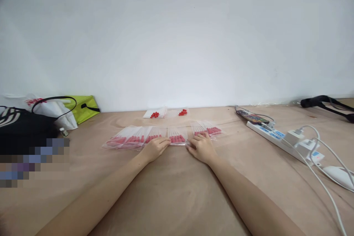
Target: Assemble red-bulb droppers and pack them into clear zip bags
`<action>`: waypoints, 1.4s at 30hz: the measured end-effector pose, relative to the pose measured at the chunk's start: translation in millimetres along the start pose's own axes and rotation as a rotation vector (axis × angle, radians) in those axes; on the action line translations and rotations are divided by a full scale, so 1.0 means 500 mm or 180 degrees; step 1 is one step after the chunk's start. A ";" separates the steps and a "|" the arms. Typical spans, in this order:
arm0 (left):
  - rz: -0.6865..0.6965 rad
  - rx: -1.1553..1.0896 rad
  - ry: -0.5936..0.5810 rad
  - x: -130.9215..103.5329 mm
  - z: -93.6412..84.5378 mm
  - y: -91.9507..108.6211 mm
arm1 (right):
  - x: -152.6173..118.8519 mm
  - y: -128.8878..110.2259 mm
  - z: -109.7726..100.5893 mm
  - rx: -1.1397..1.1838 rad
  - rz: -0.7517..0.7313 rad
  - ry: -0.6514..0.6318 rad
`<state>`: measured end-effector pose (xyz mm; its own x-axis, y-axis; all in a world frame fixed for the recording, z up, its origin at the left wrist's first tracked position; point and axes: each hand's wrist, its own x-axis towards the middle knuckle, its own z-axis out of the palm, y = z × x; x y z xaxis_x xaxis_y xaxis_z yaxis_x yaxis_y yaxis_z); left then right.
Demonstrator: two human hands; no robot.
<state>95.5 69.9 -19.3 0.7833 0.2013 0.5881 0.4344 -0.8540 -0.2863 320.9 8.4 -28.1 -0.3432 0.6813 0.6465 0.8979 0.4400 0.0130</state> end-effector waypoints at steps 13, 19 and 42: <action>0.0198 0.0137 0.0082 -0.007 -0.001 -0.005 | 0.017 -0.007 0.006 -0.0686 -0.0966 0.0369; 0.0161 0.0201 0.0042 -0.004 -0.006 -0.003 | 0.018 -0.009 0.000 -0.0730 -0.0843 0.0299; 0.0099 0.0045 0.0072 -0.005 -0.019 0.002 | 0.060 -0.057 0.030 -0.0848 -0.1329 0.0660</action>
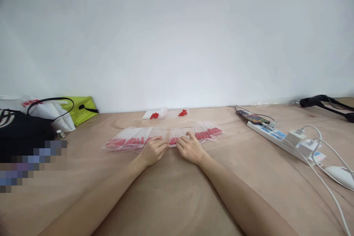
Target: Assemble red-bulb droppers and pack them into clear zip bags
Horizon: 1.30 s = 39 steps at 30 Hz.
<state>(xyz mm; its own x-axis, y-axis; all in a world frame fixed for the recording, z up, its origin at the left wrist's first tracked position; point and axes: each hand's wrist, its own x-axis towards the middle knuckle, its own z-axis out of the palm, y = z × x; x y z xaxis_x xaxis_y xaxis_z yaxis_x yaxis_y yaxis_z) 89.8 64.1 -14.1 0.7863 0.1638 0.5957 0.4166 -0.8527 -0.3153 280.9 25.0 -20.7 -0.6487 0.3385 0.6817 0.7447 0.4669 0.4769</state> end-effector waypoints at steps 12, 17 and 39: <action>-0.0018 -0.0083 0.0005 0.004 -0.003 0.001 | -0.054 0.032 -0.028 -0.0143 0.0343 -0.0160; -0.0048 -0.0303 0.0080 0.001 0.004 0.004 | -0.062 0.032 -0.025 0.0008 0.0530 -0.0221; -0.0828 0.0051 -0.0013 -0.059 -0.076 -0.026 | -0.069 0.030 -0.045 0.1623 0.1292 -0.0976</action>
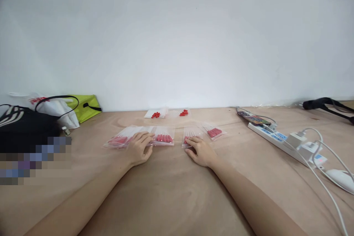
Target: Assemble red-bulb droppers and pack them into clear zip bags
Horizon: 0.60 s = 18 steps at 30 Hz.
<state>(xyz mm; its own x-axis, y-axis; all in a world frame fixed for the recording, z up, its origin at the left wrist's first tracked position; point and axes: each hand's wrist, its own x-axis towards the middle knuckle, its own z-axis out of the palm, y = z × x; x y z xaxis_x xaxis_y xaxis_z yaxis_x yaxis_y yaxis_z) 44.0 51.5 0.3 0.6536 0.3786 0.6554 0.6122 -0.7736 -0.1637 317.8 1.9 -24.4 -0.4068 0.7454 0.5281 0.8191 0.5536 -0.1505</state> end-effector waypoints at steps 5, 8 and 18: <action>0.0327 -0.0374 -0.0053 0.038 0.030 0.080 | -0.005 0.001 0.001 0.0426 0.0009 0.0024; 0.0526 -0.0213 -0.0052 0.077 0.067 0.112 | -0.018 0.019 -0.002 0.0348 0.0236 0.0206; 0.1319 0.0275 0.0030 0.123 0.115 0.097 | -0.020 0.042 -0.007 0.0406 0.0130 0.0297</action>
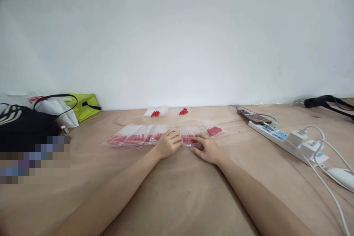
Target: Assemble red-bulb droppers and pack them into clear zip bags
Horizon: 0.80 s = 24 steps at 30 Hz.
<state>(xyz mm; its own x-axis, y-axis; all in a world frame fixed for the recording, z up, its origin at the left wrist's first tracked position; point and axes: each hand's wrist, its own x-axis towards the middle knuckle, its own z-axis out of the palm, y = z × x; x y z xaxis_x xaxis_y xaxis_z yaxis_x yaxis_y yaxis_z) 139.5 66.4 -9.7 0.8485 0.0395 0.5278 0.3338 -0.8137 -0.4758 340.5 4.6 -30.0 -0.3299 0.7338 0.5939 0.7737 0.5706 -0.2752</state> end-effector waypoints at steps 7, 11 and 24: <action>-0.0241 -0.0086 0.0252 -0.013 0.008 0.009 | 0.028 -0.042 0.033 -0.1438 -0.0691 0.0518; -0.0285 -0.0297 0.0323 -0.021 0.005 0.004 | 0.027 -0.039 0.026 -0.1859 -0.0746 0.0464; 0.0063 -0.0269 0.0483 -0.039 0.011 -0.013 | 0.003 0.022 -0.008 -0.1675 -0.1155 0.0229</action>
<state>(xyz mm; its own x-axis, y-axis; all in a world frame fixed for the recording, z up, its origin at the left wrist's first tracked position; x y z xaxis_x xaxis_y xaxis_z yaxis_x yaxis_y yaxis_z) 123.0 74.1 -20.5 0.7806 -0.0597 0.6221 0.2767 -0.8595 -0.4297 350.4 10.5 -29.0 -0.5976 0.4911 0.6338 0.7877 0.5073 0.3497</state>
